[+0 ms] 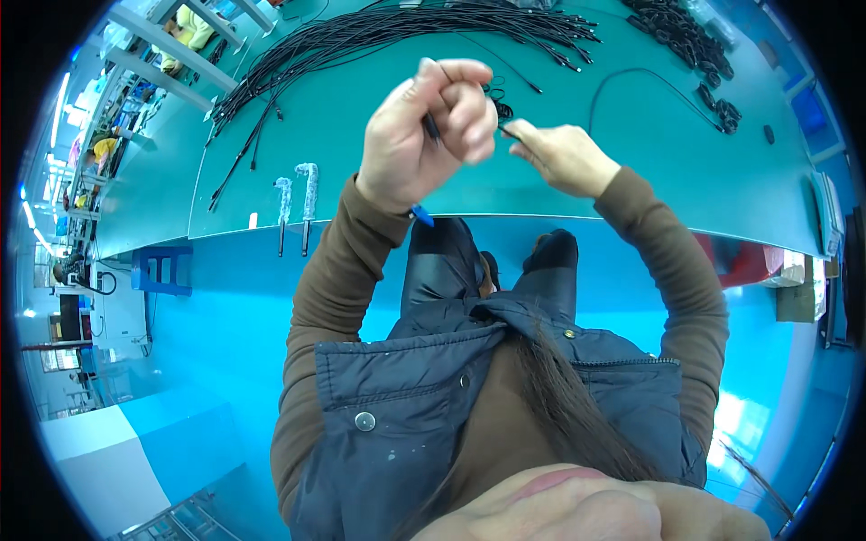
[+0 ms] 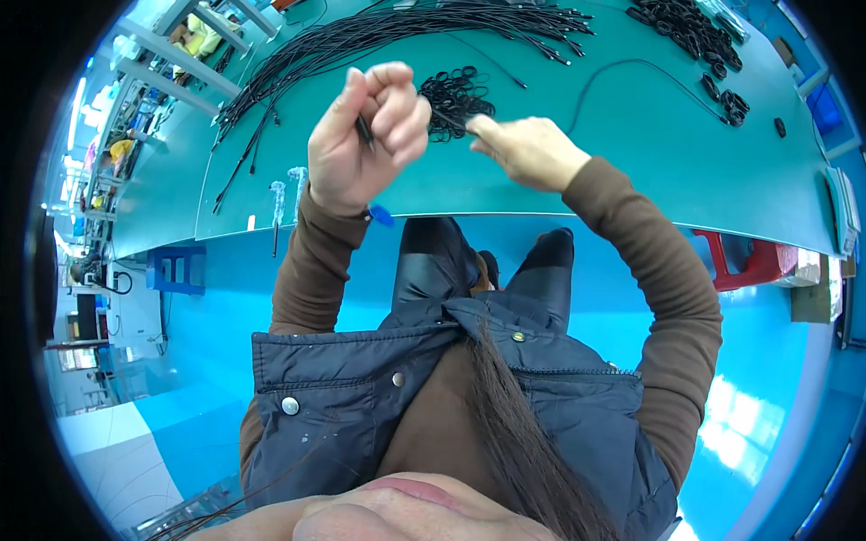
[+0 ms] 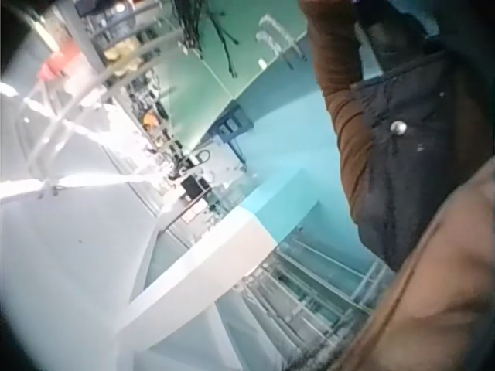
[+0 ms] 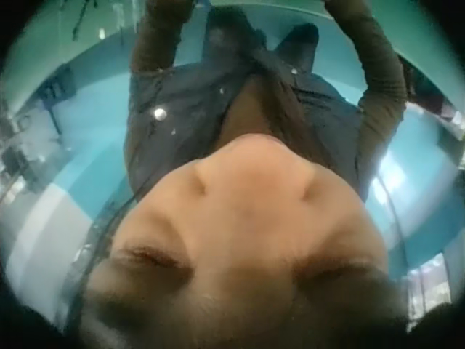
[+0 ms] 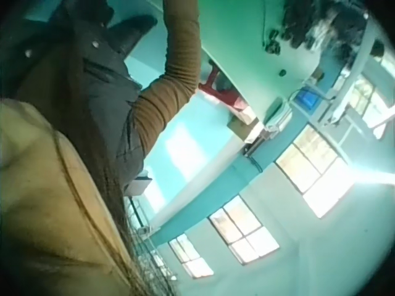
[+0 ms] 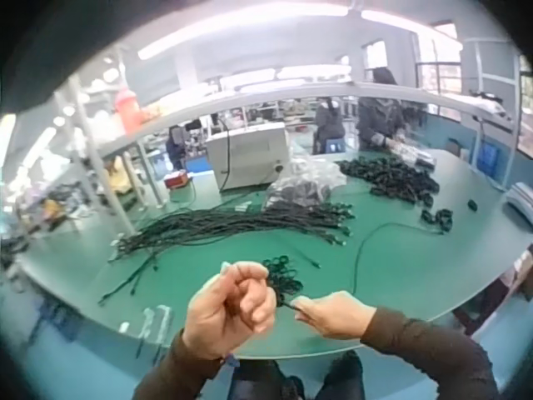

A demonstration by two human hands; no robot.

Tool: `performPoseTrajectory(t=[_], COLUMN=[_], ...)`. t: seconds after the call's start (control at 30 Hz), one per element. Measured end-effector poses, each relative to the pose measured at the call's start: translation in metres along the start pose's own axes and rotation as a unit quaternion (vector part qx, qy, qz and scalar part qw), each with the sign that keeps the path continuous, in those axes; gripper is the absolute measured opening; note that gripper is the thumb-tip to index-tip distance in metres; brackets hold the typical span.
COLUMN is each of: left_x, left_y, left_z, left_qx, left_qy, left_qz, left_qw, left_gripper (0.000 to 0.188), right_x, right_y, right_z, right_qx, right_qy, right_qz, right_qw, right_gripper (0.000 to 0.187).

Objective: Coiling and organizing black electrical cables on a factory workbench.

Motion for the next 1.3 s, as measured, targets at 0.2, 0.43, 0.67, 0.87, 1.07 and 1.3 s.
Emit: performPoseTrajectory(t=[0.2,0.43,0.67,0.87,1.07,1.3], left_x=[-0.003,0.024,0.026,0.002,0.011,0.039], left_y=[-0.028,-0.012,0.011,0.005,-0.014,0.012], left_z=[0.001,-0.033,-0.021,0.019,0.004,-0.024], left_qx=[-0.424,-0.316,-0.047,-0.120,-0.334,-0.193], left_qy=[0.136,-0.178,-0.161,0.118,0.097,-0.201], left_qz=[0.037,-0.143,-0.141,0.043,-0.014,-0.121], left_qw=[0.895,0.921,0.976,0.985,0.937,0.953], left_gripper=[0.039,0.043,0.047,0.049,0.051,0.054], right_x=[0.020,-0.010,-0.005,0.034,0.032,-0.018], right_y=[-0.033,-0.071,-0.056,-0.035,-0.089,-0.091], right_z=[-0.035,-0.029,-0.013,-0.022,-0.069,-0.036], right_qx=[0.055,-0.081,-0.188,-0.064,-0.019,-0.189], right_qy=[-0.051,-0.105,-0.064,0.014,-0.094,-0.097], right_qz=[-0.049,-0.008,0.037,0.030,-0.031,-0.014], right_qw=[0.996,0.991,0.979,0.997,0.995,0.977], right_gripper=[0.017,0.008,0.007,0.010,0.013,0.011])
Point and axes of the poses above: each hand's wrist, its own x-axis away from the middle knuckle, its own y-axis out of the palm, z = x × y, the point moved 4 cm from there along -x, towards the middle knuckle, and after that the axes turned 11 degrees about y, right-handed, at the moved point
